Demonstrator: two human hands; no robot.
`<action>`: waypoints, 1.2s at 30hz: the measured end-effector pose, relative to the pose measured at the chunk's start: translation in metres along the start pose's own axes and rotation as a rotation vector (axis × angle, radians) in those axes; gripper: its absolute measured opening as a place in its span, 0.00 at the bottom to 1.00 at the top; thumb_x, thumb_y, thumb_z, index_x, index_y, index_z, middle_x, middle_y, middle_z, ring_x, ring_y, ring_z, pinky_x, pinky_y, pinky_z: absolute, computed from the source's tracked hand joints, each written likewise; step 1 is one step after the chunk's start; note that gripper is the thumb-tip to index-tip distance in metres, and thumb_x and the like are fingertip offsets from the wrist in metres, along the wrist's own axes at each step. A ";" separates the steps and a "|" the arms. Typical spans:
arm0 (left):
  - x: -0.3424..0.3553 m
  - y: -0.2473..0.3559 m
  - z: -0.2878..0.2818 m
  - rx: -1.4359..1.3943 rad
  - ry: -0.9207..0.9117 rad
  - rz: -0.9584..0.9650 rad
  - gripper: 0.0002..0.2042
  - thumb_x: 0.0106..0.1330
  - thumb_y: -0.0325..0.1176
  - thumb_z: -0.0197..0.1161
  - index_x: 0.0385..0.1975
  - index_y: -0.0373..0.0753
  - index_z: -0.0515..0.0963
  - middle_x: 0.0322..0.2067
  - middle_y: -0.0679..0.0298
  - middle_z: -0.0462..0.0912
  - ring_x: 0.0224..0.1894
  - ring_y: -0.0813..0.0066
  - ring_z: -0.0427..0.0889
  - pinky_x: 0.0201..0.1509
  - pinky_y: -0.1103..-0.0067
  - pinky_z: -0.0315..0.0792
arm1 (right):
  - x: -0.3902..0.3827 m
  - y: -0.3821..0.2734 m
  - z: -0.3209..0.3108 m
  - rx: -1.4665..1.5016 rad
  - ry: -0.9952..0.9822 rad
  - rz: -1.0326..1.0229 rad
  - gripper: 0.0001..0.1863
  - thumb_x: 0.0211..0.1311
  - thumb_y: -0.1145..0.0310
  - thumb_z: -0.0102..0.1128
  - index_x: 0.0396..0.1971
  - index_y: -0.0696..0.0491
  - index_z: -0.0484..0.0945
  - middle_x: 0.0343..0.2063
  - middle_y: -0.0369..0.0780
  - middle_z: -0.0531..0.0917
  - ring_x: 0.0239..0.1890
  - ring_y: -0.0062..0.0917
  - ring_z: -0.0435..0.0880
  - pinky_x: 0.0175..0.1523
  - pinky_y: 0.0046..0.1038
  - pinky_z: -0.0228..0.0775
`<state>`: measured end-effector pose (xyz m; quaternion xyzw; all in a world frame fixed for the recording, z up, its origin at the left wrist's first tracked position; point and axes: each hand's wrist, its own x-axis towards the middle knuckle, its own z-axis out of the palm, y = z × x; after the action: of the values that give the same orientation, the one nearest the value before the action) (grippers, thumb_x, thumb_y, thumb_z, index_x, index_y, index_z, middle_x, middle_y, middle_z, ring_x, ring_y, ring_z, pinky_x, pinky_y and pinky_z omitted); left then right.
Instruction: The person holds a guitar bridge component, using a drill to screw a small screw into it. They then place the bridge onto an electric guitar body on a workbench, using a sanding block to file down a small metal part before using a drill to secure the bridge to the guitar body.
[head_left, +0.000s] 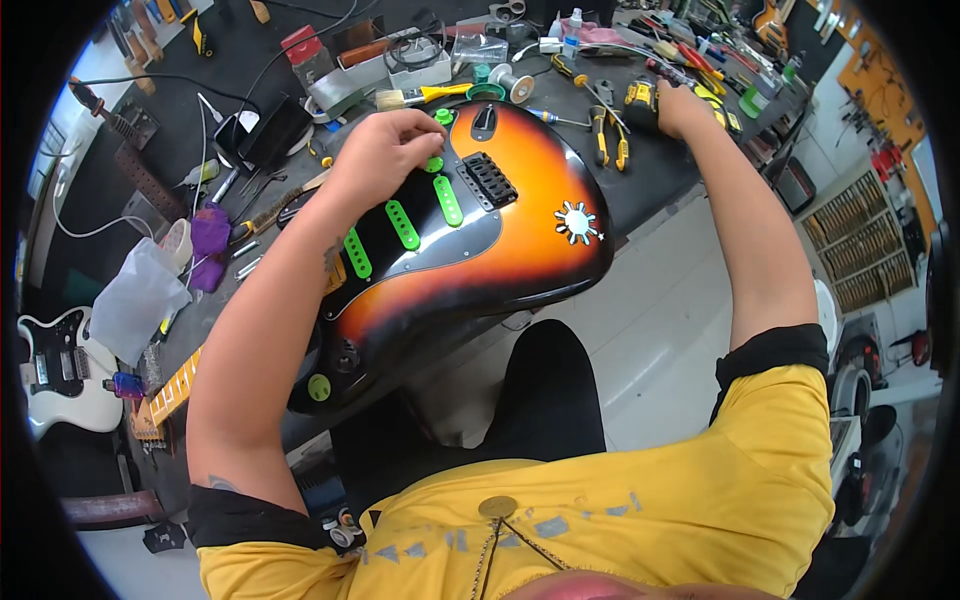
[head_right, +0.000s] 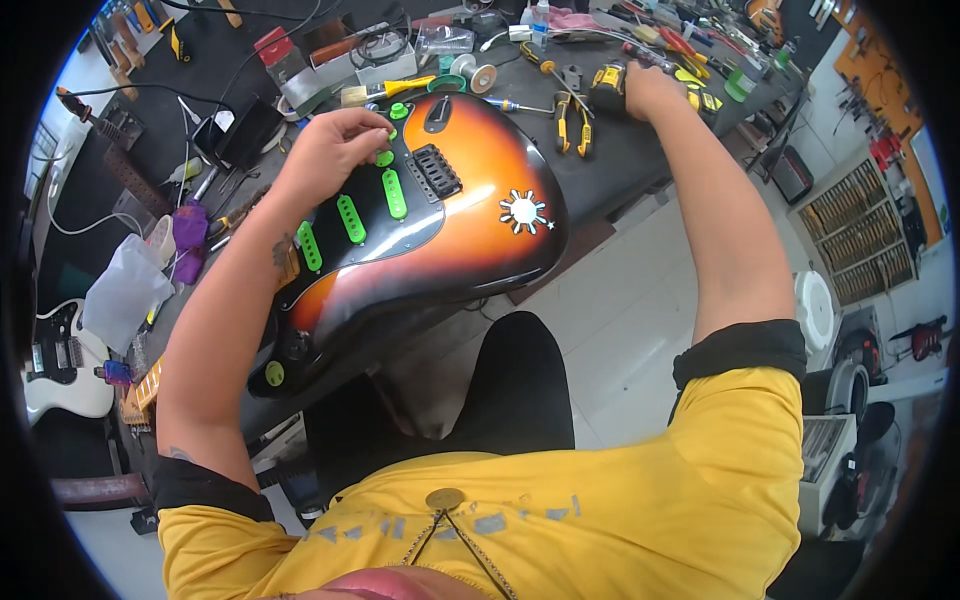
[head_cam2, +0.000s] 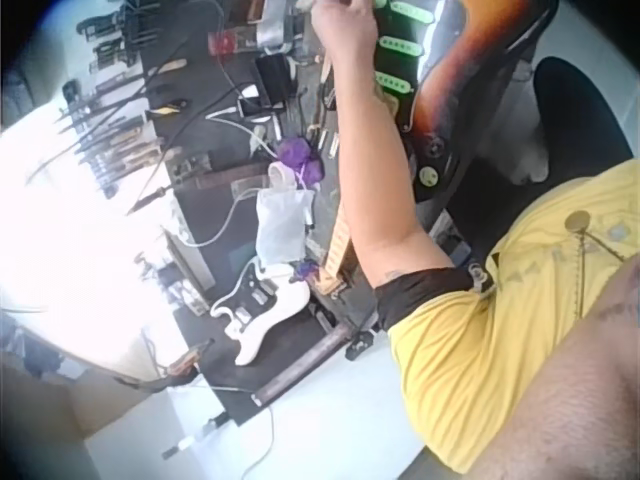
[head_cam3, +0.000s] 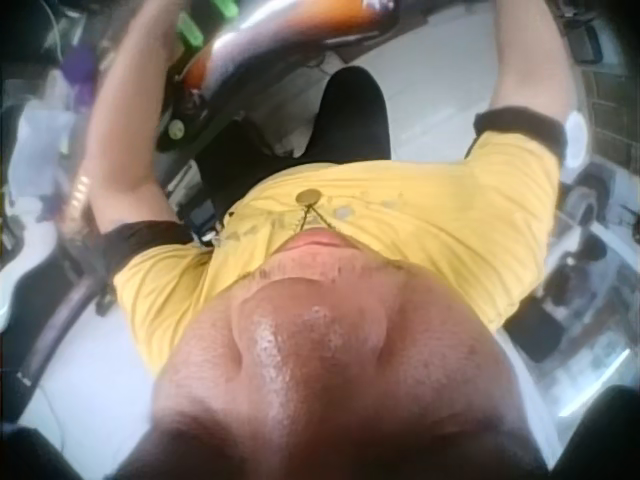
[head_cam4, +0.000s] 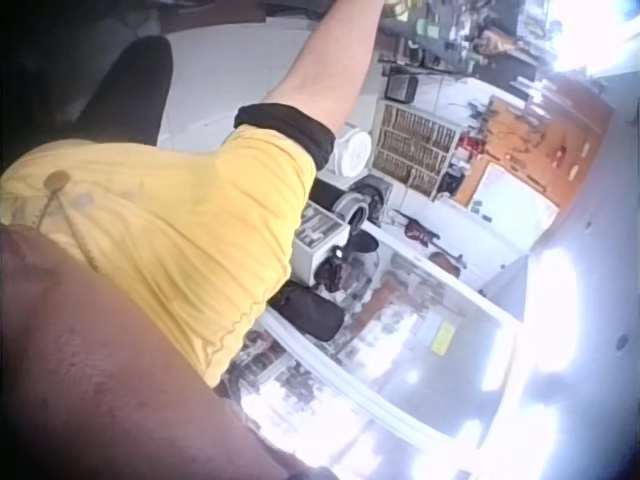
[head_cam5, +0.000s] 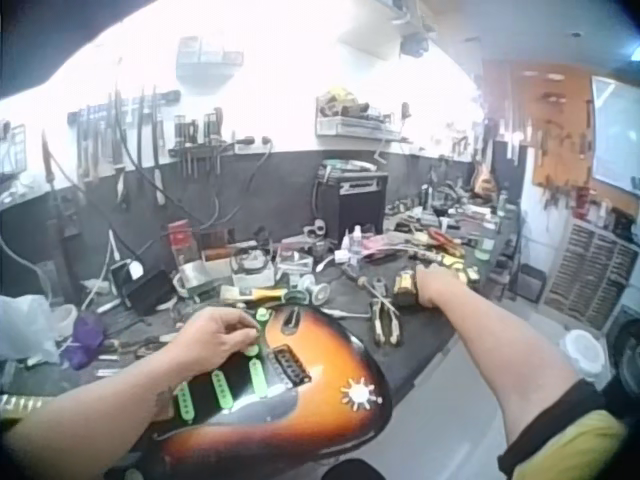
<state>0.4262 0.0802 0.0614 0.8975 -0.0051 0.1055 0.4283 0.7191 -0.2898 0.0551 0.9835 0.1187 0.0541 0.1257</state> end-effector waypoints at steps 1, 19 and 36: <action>0.001 0.000 0.006 0.030 -0.007 -0.040 0.10 0.73 0.32 0.70 0.47 0.34 0.88 0.34 0.68 0.86 0.36 0.79 0.81 0.45 0.79 0.76 | 0.003 0.001 0.001 -0.035 0.002 0.006 0.26 0.71 0.68 0.57 0.68 0.53 0.72 0.65 0.52 0.81 0.65 0.48 0.84 0.65 0.50 0.78; -0.008 -0.010 0.013 0.211 -0.033 0.206 0.09 0.68 0.30 0.75 0.45 0.36 0.89 0.41 0.65 0.83 0.43 0.72 0.81 0.49 0.76 0.75 | -0.026 0.064 -0.097 1.128 0.241 -0.167 0.12 0.60 0.61 0.71 0.33 0.55 0.85 0.27 0.34 0.85 0.30 0.19 0.82 0.38 0.25 0.73; -0.002 -0.021 0.021 0.190 0.027 0.283 0.09 0.63 0.31 0.77 0.40 0.34 0.89 0.38 0.61 0.85 0.42 0.66 0.85 0.49 0.72 0.76 | -0.153 -0.082 -0.239 0.964 -0.488 -0.488 0.11 0.53 0.78 0.68 0.37 0.63 0.87 0.24 0.39 0.83 0.24 0.22 0.80 0.28 0.25 0.71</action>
<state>0.4298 0.0774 0.0321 0.9227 -0.1156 0.1765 0.3226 0.5212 -0.1947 0.2518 0.8579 0.3204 -0.2640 -0.3029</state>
